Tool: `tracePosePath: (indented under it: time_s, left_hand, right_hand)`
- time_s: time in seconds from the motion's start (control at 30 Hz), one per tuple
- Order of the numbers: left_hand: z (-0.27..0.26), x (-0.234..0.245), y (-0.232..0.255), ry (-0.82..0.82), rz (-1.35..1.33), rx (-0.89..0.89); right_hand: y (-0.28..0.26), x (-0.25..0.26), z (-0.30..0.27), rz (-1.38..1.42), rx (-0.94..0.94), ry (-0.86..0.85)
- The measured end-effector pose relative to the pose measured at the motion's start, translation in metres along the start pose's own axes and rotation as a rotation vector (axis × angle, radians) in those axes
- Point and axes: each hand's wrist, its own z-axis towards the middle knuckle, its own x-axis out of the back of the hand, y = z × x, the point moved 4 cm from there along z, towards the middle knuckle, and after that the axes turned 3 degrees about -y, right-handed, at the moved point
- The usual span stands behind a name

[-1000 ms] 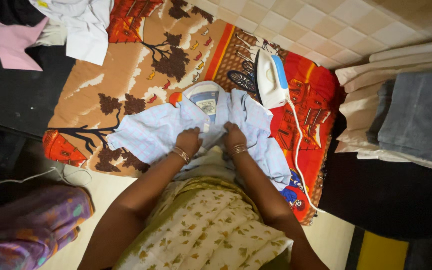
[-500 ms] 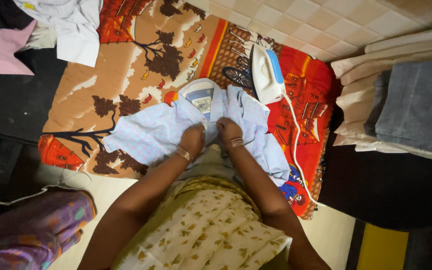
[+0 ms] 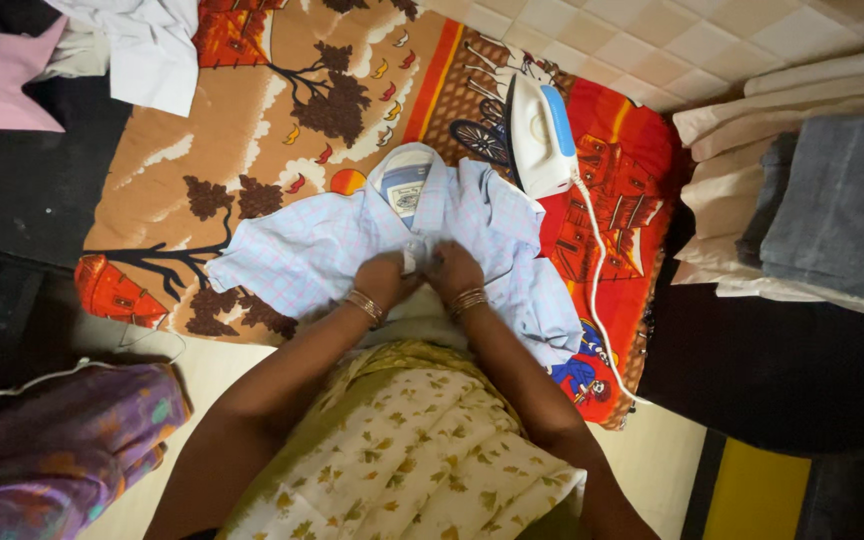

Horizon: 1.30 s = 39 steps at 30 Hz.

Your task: The person irons a light blue checkered shirt and a white shirt on a patterned bedspread. They smooth the fabric with their hands, use an electric iron to press the garments, and fold the shirts after ironing.

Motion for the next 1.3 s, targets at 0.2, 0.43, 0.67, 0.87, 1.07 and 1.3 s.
tracePosePath:
  time_s: [0.2,0.43,0.67,0.87,1.07,1.3]
  left_hand:
    - [-0.006,-0.024,-0.023,0.097,-0.065,0.025]
    - [-0.005,0.006,0.003,0.255,-0.298,-0.085]
    - [0.017,-0.026,-0.006,-0.015,-0.931,-0.125]
    - [-0.006,0.068,-0.066,0.478,-0.083,0.100]
    - [-0.002,0.146,-0.080,0.061,0.254,0.545]
    - [0.007,0.110,-0.126,-0.103,-0.094,0.390]
  right_hand:
    - [0.010,-0.003,-0.010,-0.091,-0.082,-0.057]
    - [0.018,-0.004,-0.004,0.619,-0.113,0.034]
    - [0.001,0.005,0.008,0.667,0.275,-0.107]
    - [0.073,0.035,0.007,0.597,-0.153,0.101]
    - [0.127,0.073,0.060,0.220,-0.203,0.086]
    - [0.145,0.058,0.070,-0.012,-0.048,-0.169]
